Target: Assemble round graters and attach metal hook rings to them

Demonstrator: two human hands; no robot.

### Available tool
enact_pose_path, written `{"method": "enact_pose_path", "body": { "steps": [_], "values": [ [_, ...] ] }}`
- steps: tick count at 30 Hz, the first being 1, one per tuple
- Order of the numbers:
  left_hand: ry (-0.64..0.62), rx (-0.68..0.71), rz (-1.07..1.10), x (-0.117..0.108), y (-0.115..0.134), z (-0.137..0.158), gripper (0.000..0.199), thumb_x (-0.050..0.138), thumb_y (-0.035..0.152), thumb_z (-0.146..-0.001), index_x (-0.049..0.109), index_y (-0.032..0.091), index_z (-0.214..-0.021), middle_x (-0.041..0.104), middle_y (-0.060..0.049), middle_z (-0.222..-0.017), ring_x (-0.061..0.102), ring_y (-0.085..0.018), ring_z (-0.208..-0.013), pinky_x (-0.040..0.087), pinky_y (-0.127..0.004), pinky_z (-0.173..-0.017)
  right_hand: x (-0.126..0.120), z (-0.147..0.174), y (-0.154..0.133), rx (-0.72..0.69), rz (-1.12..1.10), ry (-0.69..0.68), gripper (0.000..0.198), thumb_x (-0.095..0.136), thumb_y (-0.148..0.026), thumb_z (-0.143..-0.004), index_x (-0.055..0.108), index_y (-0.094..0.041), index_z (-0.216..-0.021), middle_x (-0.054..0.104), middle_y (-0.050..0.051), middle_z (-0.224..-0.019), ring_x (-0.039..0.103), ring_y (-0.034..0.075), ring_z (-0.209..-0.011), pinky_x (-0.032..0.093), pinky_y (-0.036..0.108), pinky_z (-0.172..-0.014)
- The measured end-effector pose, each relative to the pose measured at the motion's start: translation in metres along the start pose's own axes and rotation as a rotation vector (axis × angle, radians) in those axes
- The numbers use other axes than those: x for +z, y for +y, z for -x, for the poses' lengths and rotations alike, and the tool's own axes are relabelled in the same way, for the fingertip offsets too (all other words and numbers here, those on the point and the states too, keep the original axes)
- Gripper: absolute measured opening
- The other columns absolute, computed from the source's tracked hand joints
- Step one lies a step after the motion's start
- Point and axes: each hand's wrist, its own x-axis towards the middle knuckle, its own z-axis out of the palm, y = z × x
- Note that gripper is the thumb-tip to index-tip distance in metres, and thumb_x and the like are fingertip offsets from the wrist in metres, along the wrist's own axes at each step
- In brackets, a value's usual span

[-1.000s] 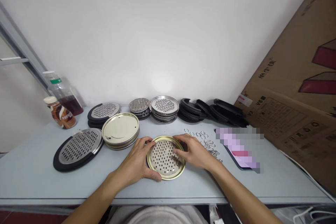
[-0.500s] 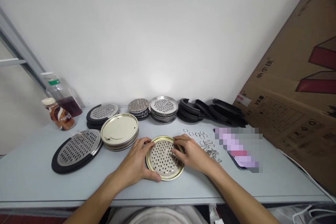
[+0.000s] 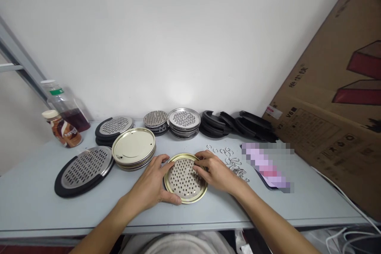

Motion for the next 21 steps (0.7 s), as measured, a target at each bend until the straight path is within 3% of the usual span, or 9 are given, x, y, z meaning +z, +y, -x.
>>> {"method": "enact_pose_path", "body": {
  "steps": [10,16,21],
  "values": [
    [-0.024,0.062,-0.159,-0.007,0.007,-0.002,0.100,0.084,0.068,-0.053,0.056,0.022,-0.137,0.049,-0.016,-0.142,0.042,-0.039,-0.131,0.039,-0.055,-0.109,0.003,-0.002,-0.002,-0.069,0.092,0.022,0.033,0.049,-0.030,-0.100,0.076,-0.018,-0.087,0.066,0.013,-0.110,0.061,0.024,-0.101,0.048,0.037,-0.092],
    [0.024,0.069,-0.066,0.001,-0.001,0.002,0.098,0.084,0.067,-0.054,0.055,0.024,-0.137,0.049,-0.015,-0.141,0.042,-0.039,-0.131,0.039,-0.057,-0.108,0.004,0.000,0.002,-0.017,0.019,0.054,0.026,0.052,-0.029,-0.098,0.076,-0.020,-0.092,0.067,0.010,-0.112,0.061,0.024,-0.105,0.048,0.036,-0.094],
    [0.037,0.061,0.007,0.006,-0.008,0.003,0.105,0.086,0.065,-0.053,0.049,0.023,-0.141,0.049,-0.015,-0.141,0.041,-0.039,-0.132,0.037,-0.056,-0.111,0.006,-0.002,0.010,0.024,-0.047,0.072,0.025,0.052,-0.016,-0.093,0.076,-0.022,-0.091,0.070,0.007,-0.113,0.062,0.023,-0.108,0.047,0.037,-0.097]
  ]
}}
